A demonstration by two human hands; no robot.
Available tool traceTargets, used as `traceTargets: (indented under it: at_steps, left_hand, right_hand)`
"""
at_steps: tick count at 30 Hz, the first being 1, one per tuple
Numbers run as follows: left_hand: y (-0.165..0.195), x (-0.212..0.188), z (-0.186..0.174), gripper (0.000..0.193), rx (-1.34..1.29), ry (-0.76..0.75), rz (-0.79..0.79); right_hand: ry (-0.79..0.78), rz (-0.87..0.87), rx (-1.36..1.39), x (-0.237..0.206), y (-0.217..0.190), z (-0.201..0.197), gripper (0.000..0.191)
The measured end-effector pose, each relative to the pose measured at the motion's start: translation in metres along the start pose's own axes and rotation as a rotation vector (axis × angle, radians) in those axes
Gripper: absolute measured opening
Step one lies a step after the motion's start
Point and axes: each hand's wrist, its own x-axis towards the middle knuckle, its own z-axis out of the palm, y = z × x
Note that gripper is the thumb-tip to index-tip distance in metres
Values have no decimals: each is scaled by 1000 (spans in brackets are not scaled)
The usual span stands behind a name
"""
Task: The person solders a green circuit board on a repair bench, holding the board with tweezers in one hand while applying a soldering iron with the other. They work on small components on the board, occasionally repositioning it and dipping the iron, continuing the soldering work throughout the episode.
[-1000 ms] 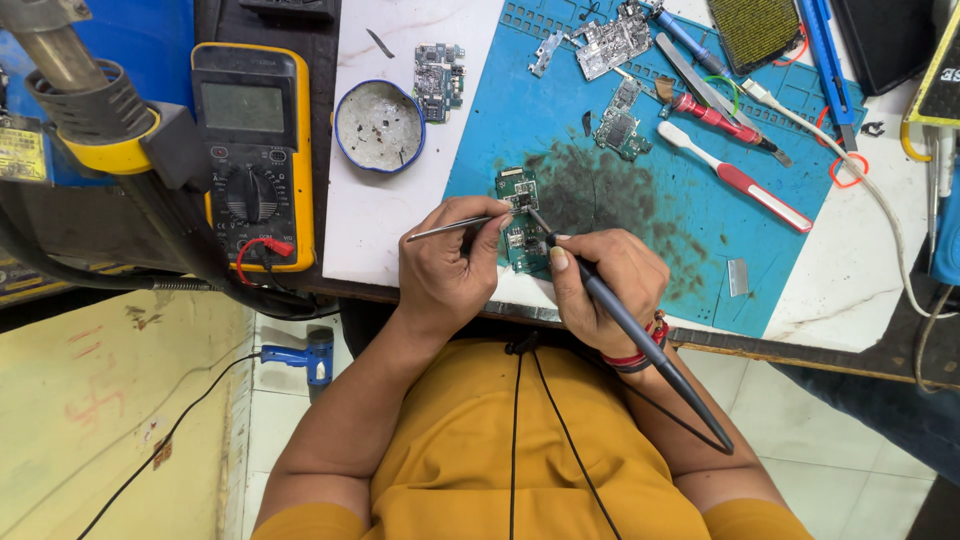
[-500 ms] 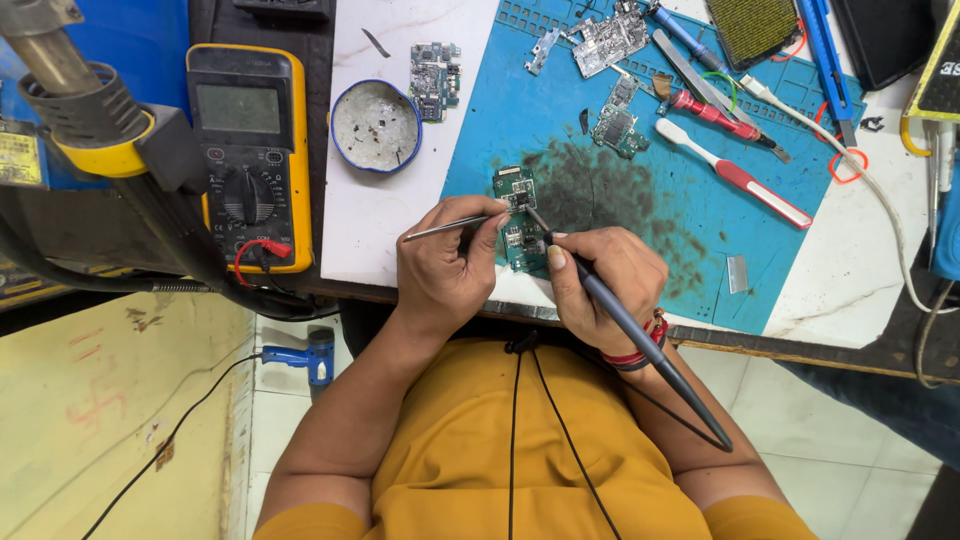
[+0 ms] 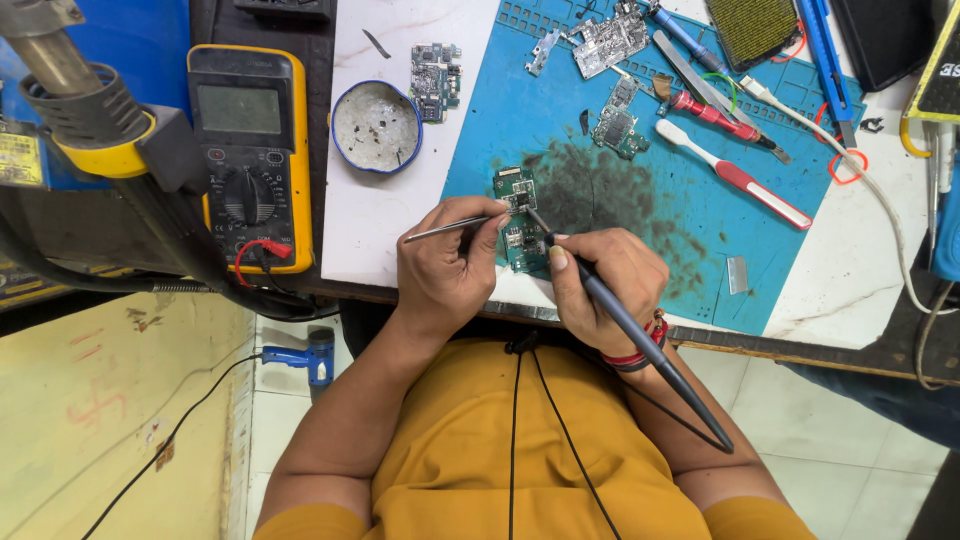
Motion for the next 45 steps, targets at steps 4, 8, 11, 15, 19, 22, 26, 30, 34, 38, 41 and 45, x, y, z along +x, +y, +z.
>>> traceTargets:
  at_steps: [4, 8, 11, 15, 19, 22, 26, 30, 34, 38, 41, 45]
  left_hand:
    - [0, -2, -2, 9, 1, -3, -3]
    - [0, -4, -2, 9, 1, -8, -13]
    - [-1, -2, -3, 9, 4, -13, -22]
    - [-1, -3, -3, 9, 4, -7, -8]
    - [0, -7, -1, 9, 4, -5, -4]
    - [1, -9, 0, 9, 0, -5, -8]
    - [1, -13, 0, 8, 13, -4, -11]
    - [3, -19, 1, 8, 10, -4, -10]
    - [3, -22, 0, 9, 6, -9, -29]
    - [4, -24, 0, 9, 10, -3, -16]
    - [5, -25, -1, 8, 11, -1, -12]
    - [5, -26, 0, 9, 7, -1, -15]
  right_hand:
    - [0, 8, -3, -2, -1, 2, 8]
    - [4, -1, -8, -4, -2, 1, 8]
    - [9, 1, -4, -2, -2, 3, 8]
    - [6, 5, -7, -4, -3, 2, 8]
    - [37, 15, 11, -8, -4, 2, 8]
    - [5, 3, -4, -10, -3, 0, 8]
    - [23, 19, 14, -13, -4, 0, 8]
    - [15, 11, 16, -18, -6, -2, 8]
    - [-2, 14, 7, -21, -8, -3, 8]
    - [5, 15, 20, -22, -9, -3, 9]
    - [4, 19, 21, -24, -10, -3, 9]
    - [0, 19, 18, -25, -10, -4, 9]
